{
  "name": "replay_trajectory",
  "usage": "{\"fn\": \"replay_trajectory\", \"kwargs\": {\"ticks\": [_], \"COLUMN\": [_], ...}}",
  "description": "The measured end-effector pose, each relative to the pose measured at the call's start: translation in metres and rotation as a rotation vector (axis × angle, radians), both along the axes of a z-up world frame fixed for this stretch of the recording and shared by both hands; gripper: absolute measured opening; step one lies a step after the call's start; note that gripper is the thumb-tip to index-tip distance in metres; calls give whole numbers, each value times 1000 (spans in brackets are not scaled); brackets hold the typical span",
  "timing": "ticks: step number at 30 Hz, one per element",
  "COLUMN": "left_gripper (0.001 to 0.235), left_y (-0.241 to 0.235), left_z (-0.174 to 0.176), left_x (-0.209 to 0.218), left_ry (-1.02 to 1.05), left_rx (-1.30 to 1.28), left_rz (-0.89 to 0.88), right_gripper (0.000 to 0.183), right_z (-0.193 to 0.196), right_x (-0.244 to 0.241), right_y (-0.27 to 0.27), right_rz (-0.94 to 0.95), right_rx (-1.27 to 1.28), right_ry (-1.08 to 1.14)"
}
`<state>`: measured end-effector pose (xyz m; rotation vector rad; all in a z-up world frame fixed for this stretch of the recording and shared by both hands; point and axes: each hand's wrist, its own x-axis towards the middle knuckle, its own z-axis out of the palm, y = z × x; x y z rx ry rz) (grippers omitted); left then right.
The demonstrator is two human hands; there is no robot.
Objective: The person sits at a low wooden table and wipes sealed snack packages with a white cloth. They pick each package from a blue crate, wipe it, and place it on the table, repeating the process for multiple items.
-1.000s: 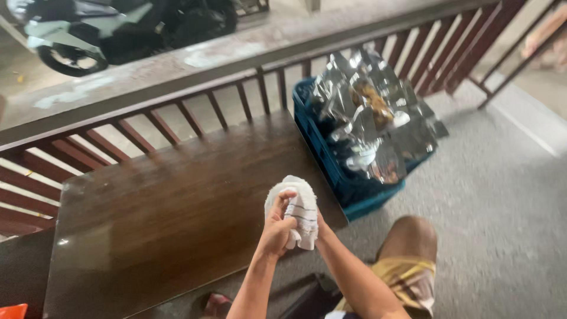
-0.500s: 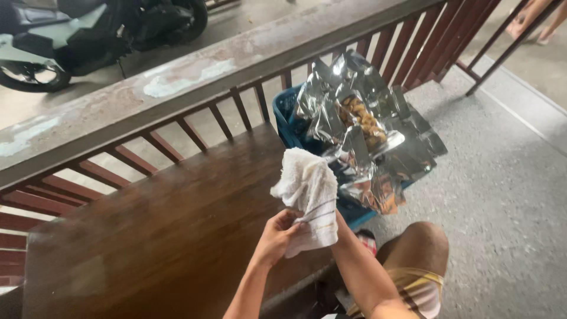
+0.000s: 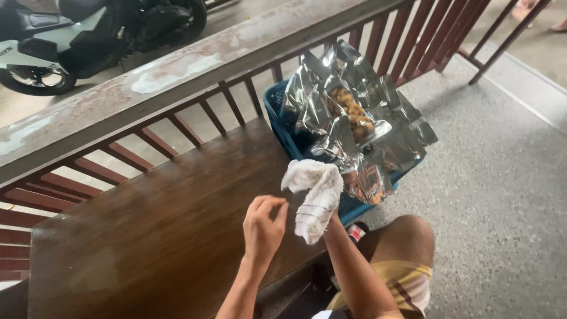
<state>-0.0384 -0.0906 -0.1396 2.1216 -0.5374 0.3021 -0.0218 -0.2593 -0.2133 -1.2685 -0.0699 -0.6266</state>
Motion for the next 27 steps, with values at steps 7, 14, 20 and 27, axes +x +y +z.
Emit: {"fn": "replay_trajectory", "kwargs": {"ticks": [7, 14, 20, 27], "left_gripper": [24, 23, 31, 21], "left_y": [-163, -288, -260, -95], "left_z": [29, 2, 16, 109], "left_x": [35, 63, 102, 129], "left_ry": [-422, -360, -304, 412], "left_rx": [417, 1055, 674, -302], "left_rz": [-352, -85, -90, -177], "right_gripper": [52, 56, 60, 67], "right_z": [-4, -21, -28, -15], "right_x": [3, -16, -23, -11], "right_y": [4, -9, -20, -28], "right_rz": [-6, 5, 156, 138], "right_rx": [-163, -231, -1, 140], "right_ry": [85, 116, 234, 228]}}
